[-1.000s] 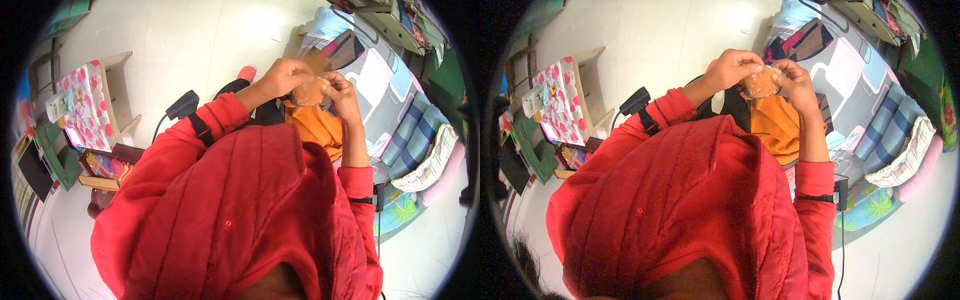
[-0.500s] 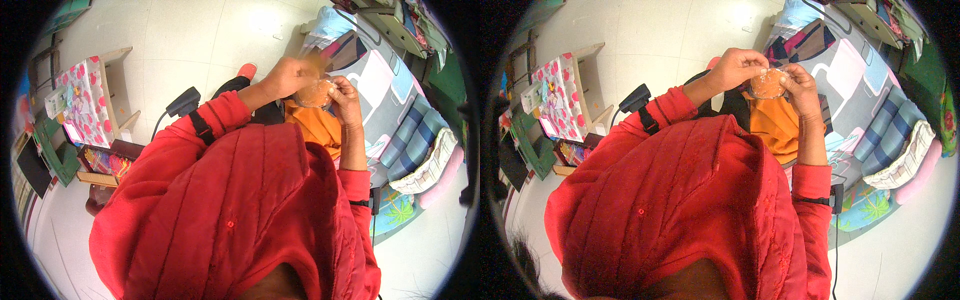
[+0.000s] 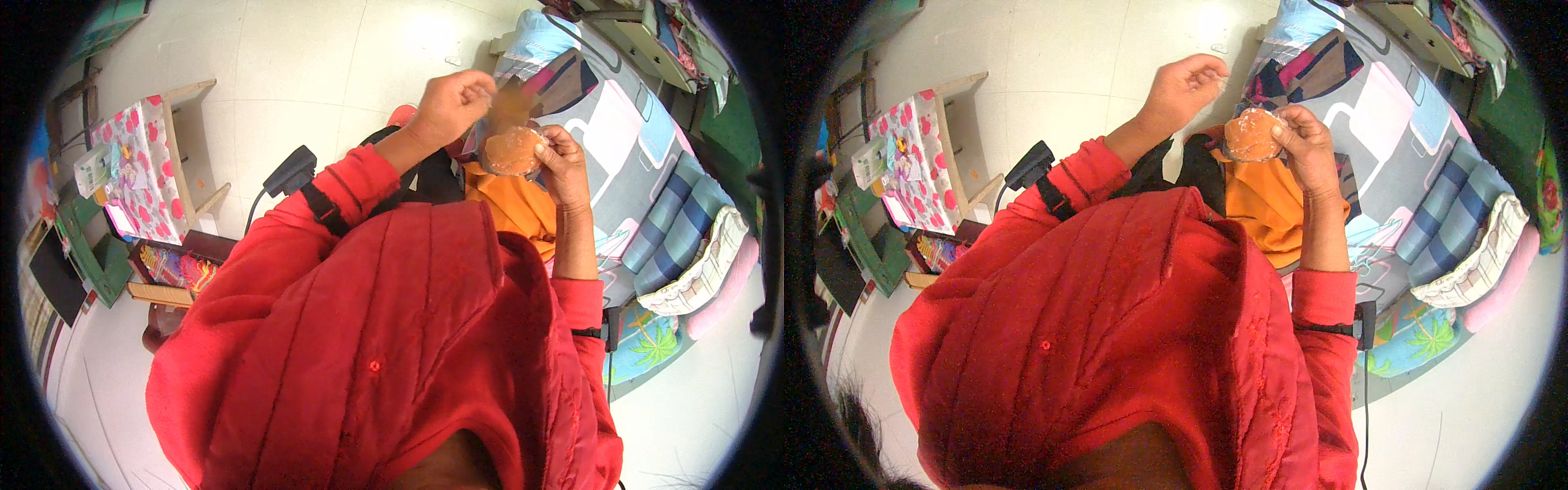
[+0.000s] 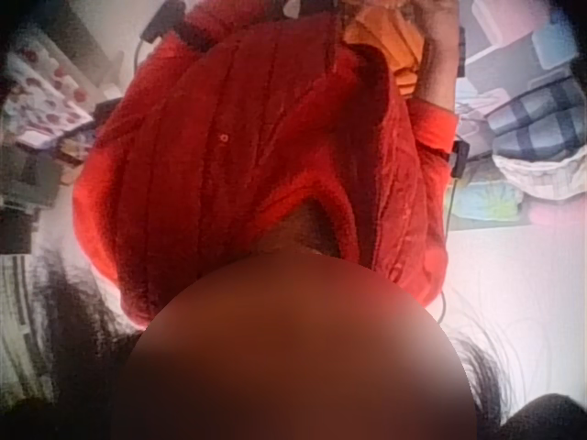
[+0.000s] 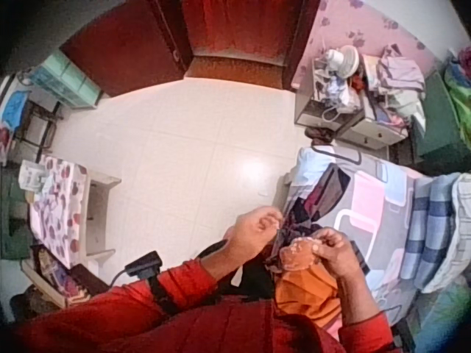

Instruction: The person repeatedly rubs and smooths an orange garment with both hands, then folds it and places it on a bed. The person then picks up a second patterned garment and begins folding it.

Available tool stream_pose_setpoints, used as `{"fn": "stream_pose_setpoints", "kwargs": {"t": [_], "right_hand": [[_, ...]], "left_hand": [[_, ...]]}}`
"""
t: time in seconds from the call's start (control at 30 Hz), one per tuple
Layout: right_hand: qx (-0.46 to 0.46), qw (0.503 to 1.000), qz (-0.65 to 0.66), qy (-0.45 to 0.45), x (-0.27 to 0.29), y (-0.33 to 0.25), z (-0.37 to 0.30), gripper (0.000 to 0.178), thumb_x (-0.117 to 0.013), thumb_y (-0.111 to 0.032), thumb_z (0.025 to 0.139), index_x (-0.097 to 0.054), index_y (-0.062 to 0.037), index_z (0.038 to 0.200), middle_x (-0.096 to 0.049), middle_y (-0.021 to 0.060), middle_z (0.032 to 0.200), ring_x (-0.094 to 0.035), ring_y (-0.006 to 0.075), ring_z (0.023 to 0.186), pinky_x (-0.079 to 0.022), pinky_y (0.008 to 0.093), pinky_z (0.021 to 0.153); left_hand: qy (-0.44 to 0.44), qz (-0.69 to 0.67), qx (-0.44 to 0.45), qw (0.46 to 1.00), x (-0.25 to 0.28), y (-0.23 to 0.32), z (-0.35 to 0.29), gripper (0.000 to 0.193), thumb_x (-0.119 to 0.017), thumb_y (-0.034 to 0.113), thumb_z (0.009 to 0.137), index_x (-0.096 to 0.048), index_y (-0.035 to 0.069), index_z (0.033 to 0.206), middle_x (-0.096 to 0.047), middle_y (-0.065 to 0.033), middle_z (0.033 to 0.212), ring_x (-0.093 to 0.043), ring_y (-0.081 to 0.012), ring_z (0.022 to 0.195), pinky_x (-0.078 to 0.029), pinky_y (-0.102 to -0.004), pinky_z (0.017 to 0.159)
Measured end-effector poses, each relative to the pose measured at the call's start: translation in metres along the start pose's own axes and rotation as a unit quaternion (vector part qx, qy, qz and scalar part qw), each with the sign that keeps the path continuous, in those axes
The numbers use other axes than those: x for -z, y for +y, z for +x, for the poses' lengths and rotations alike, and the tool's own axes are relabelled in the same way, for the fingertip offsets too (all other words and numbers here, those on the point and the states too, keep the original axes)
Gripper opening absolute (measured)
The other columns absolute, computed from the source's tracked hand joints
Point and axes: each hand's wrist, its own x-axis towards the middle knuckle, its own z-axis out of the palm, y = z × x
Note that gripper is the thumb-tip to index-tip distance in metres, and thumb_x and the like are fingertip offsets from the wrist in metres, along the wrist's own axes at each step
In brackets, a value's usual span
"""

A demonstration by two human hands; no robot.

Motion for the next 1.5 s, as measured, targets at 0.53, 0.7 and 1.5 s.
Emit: {"fn": "stream_pose_setpoints", "kwargs": {"t": [0.53,0.7,1.5], "right_hand": [[-0.026,0.999,-0.044,0.007,0.003,0.001,0.001,0.012,-0.065,-0.005,0.082,-0.059,-0.0046,0.092,-0.060,-0.0006,0.085,-0.054,0.0084,0.075,-0.045,0.0223,0.068],[-0.003,1.000,0.004,0.005,-0.002,0.000,0.003,0.014,-0.063,-0.006,0.085,-0.058,-0.0040,0.097,-0.061,0.0006,0.088,-0.056,0.0095,0.079,-0.046,0.0230,0.071],[0.170,0.872,-0.444,0.115,-0.065,0.012,0.008,0.016,-0.069,-0.014,0.076,-0.060,-0.0033,0.085,-0.058,0.0079,0.074,-0.057,0.0208,0.068,-0.047,0.0322,0.065]], "left_hand": [[0.105,0.078,0.077,0.988,0.029,-0.015,0.018,0.014,-0.061,0.004,0.076,-0.067,0.005,0.089,-0.063,-0.0009,0.069,-0.055,-0.0085,0.060,-0.048,-0.0232,0.057],[0.147,0.196,0.045,0.968,0.048,-0.026,0.019,0.033,-0.060,0.001,0.079,-0.062,0.011,0.110,-0.064,-0.0060,0.096,-0.058,-0.0107,0.066,-0.049,-0.0248,0.060],[-0.052,-0.286,0.181,0.940,-0.030,-0.030,-0.026,0.041,-0.038,0.031,0.100,-0.054,-0.003,0.115,-0.060,-0.0061,0.101,-0.056,-0.0126,0.090,-0.046,-0.0263,0.081]]}}
